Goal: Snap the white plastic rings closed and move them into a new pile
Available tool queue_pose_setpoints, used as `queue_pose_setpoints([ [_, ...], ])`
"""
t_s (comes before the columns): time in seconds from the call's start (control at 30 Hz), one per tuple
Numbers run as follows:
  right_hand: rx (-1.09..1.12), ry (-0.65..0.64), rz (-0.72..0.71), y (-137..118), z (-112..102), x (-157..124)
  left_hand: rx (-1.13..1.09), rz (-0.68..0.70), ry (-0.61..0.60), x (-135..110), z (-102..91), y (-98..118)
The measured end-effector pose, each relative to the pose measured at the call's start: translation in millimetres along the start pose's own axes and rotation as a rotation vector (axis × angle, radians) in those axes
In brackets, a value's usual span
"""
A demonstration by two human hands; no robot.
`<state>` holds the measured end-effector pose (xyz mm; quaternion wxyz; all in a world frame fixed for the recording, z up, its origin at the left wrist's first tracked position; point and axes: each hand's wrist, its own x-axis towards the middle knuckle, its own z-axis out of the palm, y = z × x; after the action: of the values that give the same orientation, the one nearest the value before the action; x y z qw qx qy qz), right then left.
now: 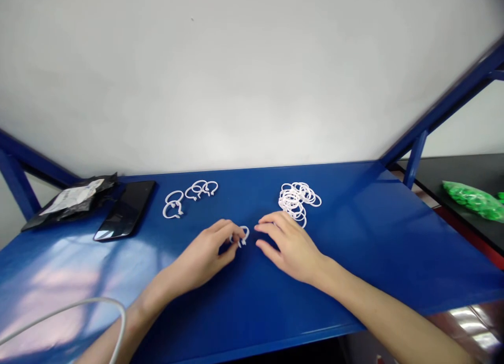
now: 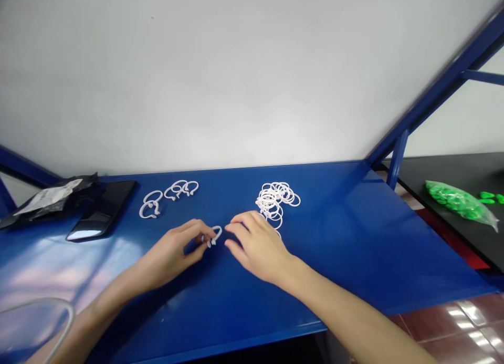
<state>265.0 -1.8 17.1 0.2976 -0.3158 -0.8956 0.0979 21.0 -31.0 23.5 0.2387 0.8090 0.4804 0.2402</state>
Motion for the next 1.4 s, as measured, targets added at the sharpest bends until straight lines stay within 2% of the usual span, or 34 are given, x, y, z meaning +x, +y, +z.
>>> queue_pose_setpoints([
  [0.07, 0.131, -0.080, -0.013, -4.8, 6.5, -2.2, -0.112, -0.030, -0.031, -1.0, 7.6, 12.6],
  [0.13, 0.213, -0.105, -0.014, -5.0, 10.5, -3.6, -0.190, -0.080, -0.041, -1.2, 12.1, 19.4],
  [0.3, 0.280, -0.028, 0.045, -1.0, 13.7, -5.5, -0.331, -0.168, 0.032, 1.2, 14.5, 17.1],
  [0.53, 0.304, 0.040, 0.116, -3.9, 16.2, -6.4, -0.297, -0.178, 0.112, 2.0, 15.9, 12.2],
  [0.8, 0.226, -0.081, 0.085, -5.3, 13.4, -6.4, -0.189, -0.020, 0.171, -1.3, 26.8, 7.2],
  [0.93, 0.114, -0.124, 0.021, -6.1, 12.3, -10.5, -0.165, 0.118, 0.216, -4.6, 31.0, 8.1],
  [1.1, -0.008, -0.147, -0.066, -3.8, 11.9, -14.5, -0.008, 0.273, 0.280, -7.2, 35.9, 6.2],
  [1.4, -0.072, -0.162, -0.096, -3.8, 14.4, -16.4, 0.137, 0.385, 0.341, -6.8, 40.7, 6.1],
])
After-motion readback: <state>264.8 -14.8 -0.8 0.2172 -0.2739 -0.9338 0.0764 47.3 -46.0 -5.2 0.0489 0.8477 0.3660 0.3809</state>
